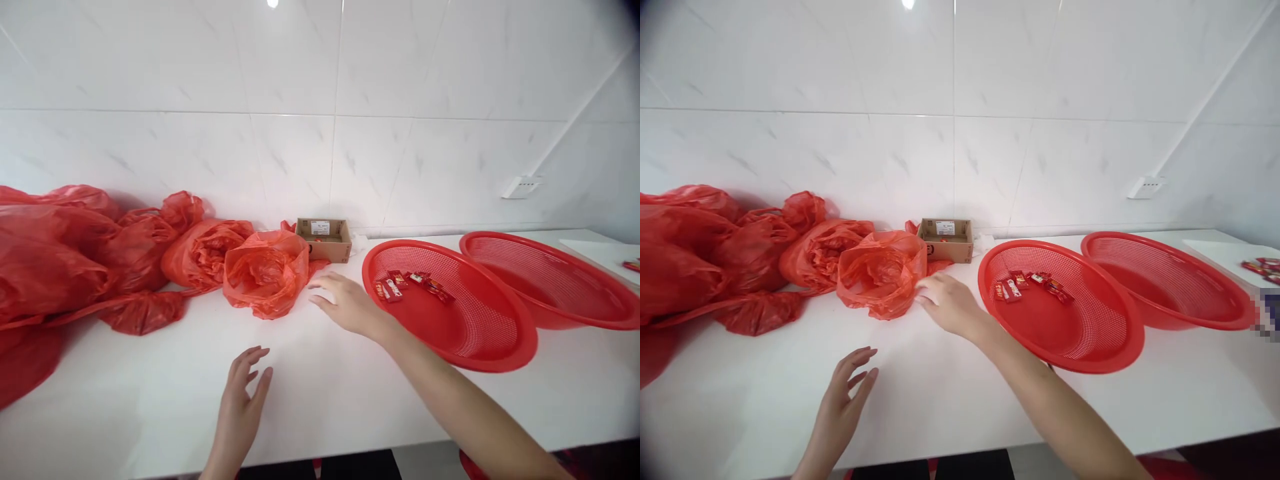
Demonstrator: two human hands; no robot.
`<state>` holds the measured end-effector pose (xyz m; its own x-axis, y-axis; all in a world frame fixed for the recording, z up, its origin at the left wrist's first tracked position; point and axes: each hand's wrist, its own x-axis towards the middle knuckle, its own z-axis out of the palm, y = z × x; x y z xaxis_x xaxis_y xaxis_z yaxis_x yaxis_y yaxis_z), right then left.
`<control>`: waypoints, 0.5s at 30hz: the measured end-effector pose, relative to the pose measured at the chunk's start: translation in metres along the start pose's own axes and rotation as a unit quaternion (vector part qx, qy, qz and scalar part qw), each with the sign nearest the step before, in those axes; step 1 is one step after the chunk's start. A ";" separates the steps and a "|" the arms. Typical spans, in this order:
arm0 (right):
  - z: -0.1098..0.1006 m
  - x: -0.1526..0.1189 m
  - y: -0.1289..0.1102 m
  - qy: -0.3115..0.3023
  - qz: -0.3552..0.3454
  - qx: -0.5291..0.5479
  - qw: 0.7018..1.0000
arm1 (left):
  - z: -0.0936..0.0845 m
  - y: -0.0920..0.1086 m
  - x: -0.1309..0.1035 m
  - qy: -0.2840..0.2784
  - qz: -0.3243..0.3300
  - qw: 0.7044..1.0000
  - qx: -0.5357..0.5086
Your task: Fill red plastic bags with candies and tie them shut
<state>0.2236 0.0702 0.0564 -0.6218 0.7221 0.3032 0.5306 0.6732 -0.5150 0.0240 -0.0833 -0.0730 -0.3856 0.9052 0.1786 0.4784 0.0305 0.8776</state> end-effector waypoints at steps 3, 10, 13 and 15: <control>0.056 0.065 -0.013 -0.014 -0.001 0.039 0.999 | 0.010 0.000 -0.001 -0.035 -0.004 0.999 0.004; 0.129 0.119 0.012 -0.010 0.128 0.033 0.991 | 0.006 -0.010 -0.003 -0.049 -0.043 0.998 -0.013; 0.133 0.108 0.024 -0.005 0.123 0.075 0.989 | 0.005 -0.012 0.009 -0.014 -0.069 0.997 -0.036; 0.129 0.098 0.024 0.004 0.107 0.119 0.987 | 0.009 -0.009 0.024 0.018 -0.061 0.998 -0.027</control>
<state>0.1005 0.1365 -0.0295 -0.5061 0.8450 0.1730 0.4983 0.4502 -0.7409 0.0178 -0.0581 -0.0803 -0.4667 0.8803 0.0851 0.3838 0.1149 0.9162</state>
